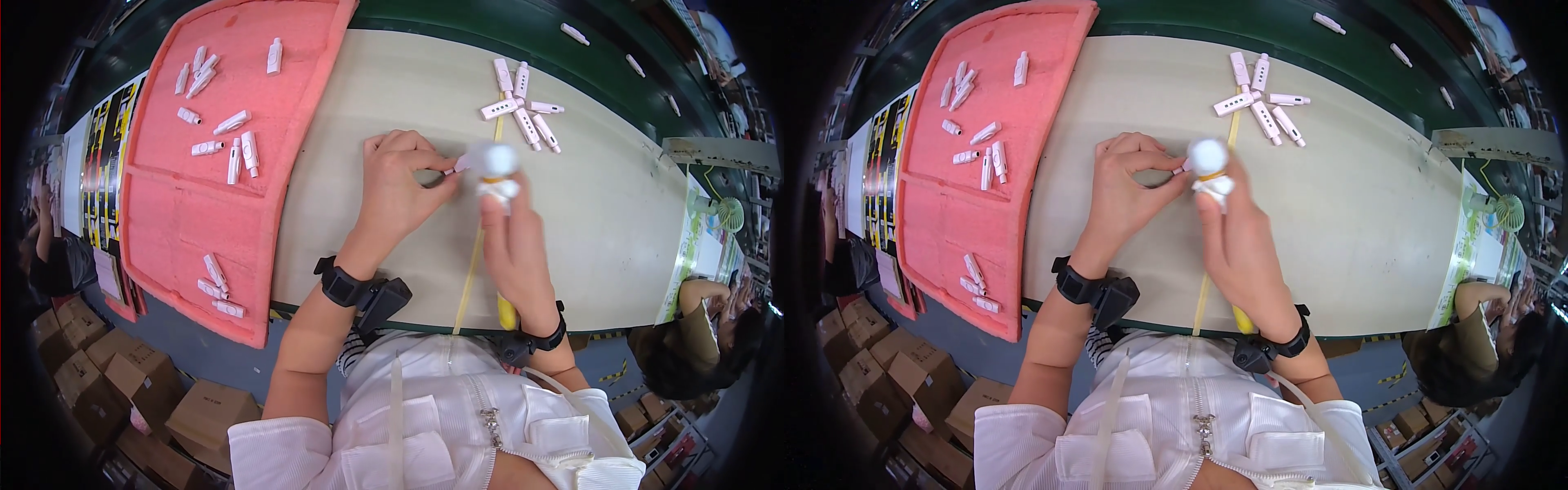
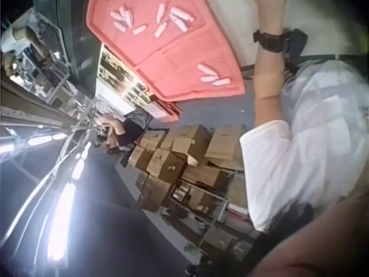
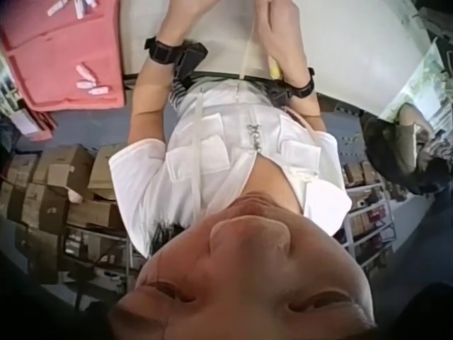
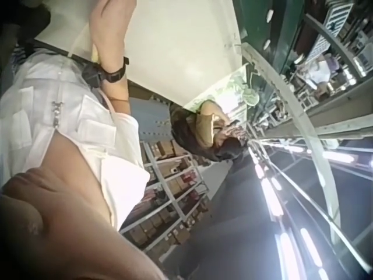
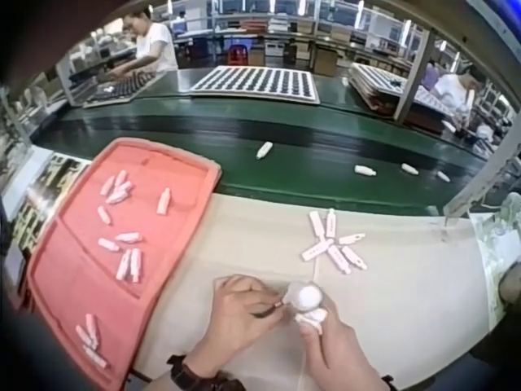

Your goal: The person picks up a pink component from a tray, presses it against a white object held in the other hand, and then places the component on the table, repeating this process multiple times.

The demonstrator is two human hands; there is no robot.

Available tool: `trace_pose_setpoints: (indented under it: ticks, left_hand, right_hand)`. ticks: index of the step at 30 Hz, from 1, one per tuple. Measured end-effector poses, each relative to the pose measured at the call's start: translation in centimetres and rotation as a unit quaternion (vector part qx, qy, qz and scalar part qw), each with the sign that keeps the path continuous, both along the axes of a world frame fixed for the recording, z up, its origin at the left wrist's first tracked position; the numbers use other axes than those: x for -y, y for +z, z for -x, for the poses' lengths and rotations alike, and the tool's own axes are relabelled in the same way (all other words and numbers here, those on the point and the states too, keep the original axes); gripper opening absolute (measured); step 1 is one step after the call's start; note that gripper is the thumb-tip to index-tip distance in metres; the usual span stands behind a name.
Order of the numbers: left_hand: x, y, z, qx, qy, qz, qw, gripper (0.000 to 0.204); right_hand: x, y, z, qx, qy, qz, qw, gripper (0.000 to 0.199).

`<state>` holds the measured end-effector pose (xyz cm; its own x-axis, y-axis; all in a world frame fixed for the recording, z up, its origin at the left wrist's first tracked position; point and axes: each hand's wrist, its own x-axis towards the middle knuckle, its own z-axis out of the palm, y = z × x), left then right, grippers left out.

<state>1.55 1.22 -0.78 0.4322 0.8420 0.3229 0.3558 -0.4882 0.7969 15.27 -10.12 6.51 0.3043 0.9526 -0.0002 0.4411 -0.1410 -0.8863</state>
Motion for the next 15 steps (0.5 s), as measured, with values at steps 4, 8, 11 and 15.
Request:
trace_pose_setpoints:
  ticks: [4,8,11,15]
  left_hand:
    - [0.1,-0.1,0.0,0.003,0.001,-0.012,1.000,0.017]
    - [0.2,0.8,-0.2,0.021,-0.037,-0.003,0.999,0.021]
    - [0.9,1.8,-0.3,0.135,-0.070,0.077,0.985,0.018]
    - [1.9,1.8,-0.7,0.304,-0.133,0.369,0.868,0.014]
  right_hand:
    - [-0.4,-0.3,0.0,0.028,0.027,0.121,0.992,0.051]
    - [-0.9,-1.9,-1.1,-0.006,-0.083,0.007,0.996,0.048]
    - [-1.3,-1.5,-1.2,-0.156,-0.105,-0.011,0.982,0.046]
    - [-1.5,-1.1,-0.8,-0.212,-0.110,-0.033,0.971,0.046]
